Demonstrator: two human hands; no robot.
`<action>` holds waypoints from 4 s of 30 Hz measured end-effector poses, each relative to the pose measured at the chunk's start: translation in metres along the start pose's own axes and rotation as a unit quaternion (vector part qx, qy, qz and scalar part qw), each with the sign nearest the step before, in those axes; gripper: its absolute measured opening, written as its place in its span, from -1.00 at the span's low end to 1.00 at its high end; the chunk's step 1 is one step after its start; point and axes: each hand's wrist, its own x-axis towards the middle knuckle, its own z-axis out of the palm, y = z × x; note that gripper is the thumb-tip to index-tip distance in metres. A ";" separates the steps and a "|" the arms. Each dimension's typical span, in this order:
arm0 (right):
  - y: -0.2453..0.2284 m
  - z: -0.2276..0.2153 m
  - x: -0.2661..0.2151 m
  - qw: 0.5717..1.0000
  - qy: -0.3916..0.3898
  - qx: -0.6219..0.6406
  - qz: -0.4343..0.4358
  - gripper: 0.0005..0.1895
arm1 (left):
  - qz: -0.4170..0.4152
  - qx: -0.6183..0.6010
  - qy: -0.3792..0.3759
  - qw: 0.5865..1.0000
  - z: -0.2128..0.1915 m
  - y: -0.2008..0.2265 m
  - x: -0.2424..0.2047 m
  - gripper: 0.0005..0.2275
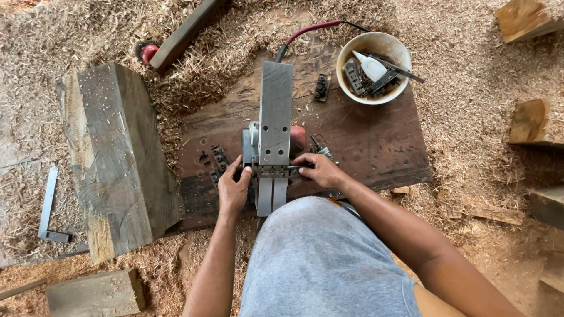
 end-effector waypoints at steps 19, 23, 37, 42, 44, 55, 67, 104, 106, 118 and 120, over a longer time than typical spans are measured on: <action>-0.087 0.027 0.008 0.968 0.082 -0.170 0.168 -0.27 | 0.019 0.011 0.008 1.000 -0.001 0.005 -0.002 -0.54; -0.099 0.032 0.010 0.963 0.071 -0.176 0.190 -0.23 | 0.017 -0.041 -0.001 0.999 -0.001 0.001 -0.002 -0.55; -0.105 0.047 0.017 0.952 0.107 -0.206 0.197 -0.16 | 0.040 -0.120 -0.032 0.992 -0.010 -0.029 0.015 -0.57; -0.118 0.054 0.013 0.932 0.132 -0.233 0.243 -0.29 | 0.029 -0.186 -0.078 0.979 -0.022 -0.048 0.038 -0.57; -0.115 0.064 0.006 0.940 0.156 -0.215 0.212 -0.39 | 0.017 -0.197 -0.096 0.975 -0.026 -0.059 0.039 -0.57; -0.121 0.095 0.004 0.924 0.263 -0.233 0.153 -0.59 | 0.003 -0.143 -0.143 0.979 -0.037 -0.057 0.046 -0.53; -0.056 -0.045 0.008 0.850 0.486 0.128 0.156 -0.39 | 0.048 -0.125 -0.140 0.981 -0.036 -0.085 0.061 -0.55; -0.047 -0.126 0.124 0.835 0.230 -0.499 -0.037 -0.51 | -0.030 -0.129 -0.151 0.980 -0.043 -0.065 0.051 -0.51; -0.044 -0.139 0.141 0.855 0.169 -0.488 0.043 -0.50 | -0.031 -0.116 -0.143 0.982 -0.041 -0.064 0.051 -0.51; -0.002 -0.150 0.151 0.854 0.147 -0.499 -0.010 -0.49 | -0.091 -0.141 -0.161 0.973 -0.047 -0.045 0.049 -0.54; -0.003 -0.145 0.151 0.850 0.165 -0.500 -0.026 -0.46 | -0.096 -0.134 -0.161 0.973 -0.046 -0.044 0.048 -0.54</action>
